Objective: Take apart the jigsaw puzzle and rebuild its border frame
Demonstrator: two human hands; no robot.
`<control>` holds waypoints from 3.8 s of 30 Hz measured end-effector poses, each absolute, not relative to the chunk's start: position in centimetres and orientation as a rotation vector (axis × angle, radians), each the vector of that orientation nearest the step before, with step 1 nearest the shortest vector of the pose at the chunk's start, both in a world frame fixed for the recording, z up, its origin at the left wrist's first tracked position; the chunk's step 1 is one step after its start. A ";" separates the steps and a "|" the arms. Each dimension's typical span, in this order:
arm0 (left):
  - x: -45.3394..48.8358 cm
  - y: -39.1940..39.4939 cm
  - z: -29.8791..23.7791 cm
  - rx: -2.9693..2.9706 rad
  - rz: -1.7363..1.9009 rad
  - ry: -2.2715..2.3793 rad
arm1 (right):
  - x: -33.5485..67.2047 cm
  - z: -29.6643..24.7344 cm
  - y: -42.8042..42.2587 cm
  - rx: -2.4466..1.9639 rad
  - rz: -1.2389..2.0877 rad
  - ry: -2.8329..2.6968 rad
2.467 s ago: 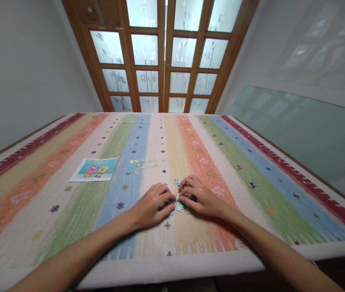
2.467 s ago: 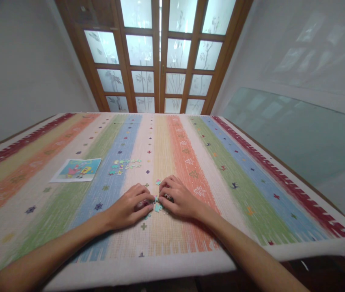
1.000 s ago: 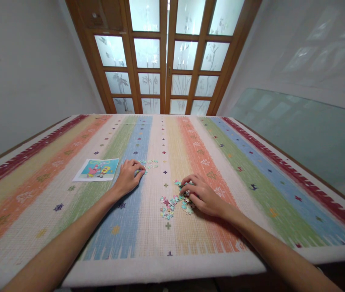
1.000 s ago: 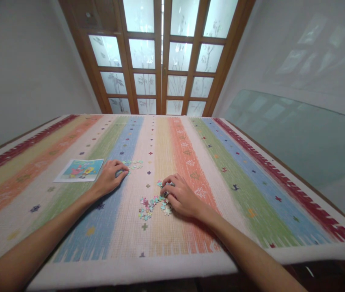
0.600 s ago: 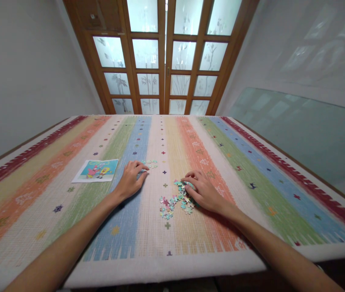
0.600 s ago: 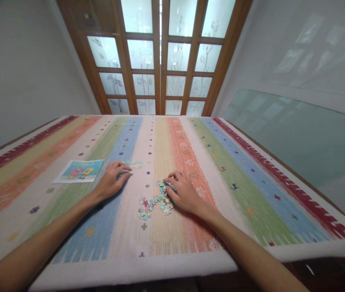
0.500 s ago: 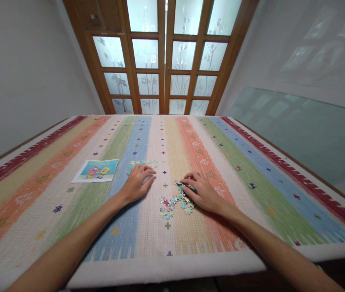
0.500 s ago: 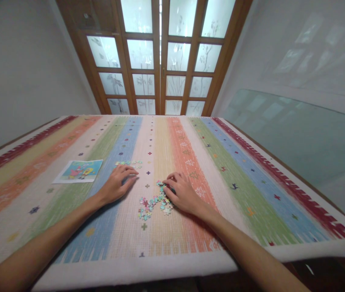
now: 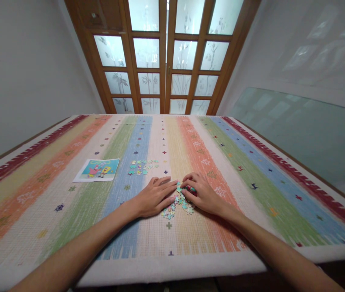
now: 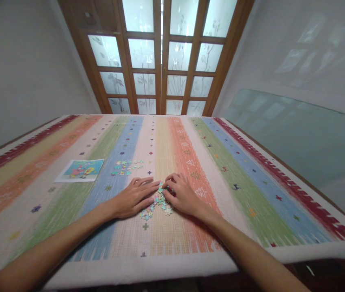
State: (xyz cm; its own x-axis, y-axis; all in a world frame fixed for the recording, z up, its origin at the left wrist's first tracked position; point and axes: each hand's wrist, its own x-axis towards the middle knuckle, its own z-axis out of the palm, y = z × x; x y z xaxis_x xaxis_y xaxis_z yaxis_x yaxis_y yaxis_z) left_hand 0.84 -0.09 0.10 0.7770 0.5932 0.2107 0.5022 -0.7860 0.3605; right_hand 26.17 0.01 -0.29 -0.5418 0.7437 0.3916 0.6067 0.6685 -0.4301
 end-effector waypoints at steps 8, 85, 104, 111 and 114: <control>1.0 -0.5 0.8 2.574 0.608 0.859 | 26.2 0.3 -0.1 -1.050 0.419 -2.331; -3.9 4.2 -1.0 2.667 0.892 1.663 | 26.7 0.1 -0.1 -0.971 0.341 -2.316; -4.5 3.6 -0.6 2.605 0.942 1.756 | 26.9 0.4 -0.1 -1.010 0.323 -2.353; -4.6 3.8 -0.9 2.598 0.925 1.716 | 26.8 0.2 -0.1 -1.016 0.336 -2.347; -4.6 3.8 -0.9 2.601 0.936 1.709 | 26.9 0.1 0.0 -1.011 0.339 -2.346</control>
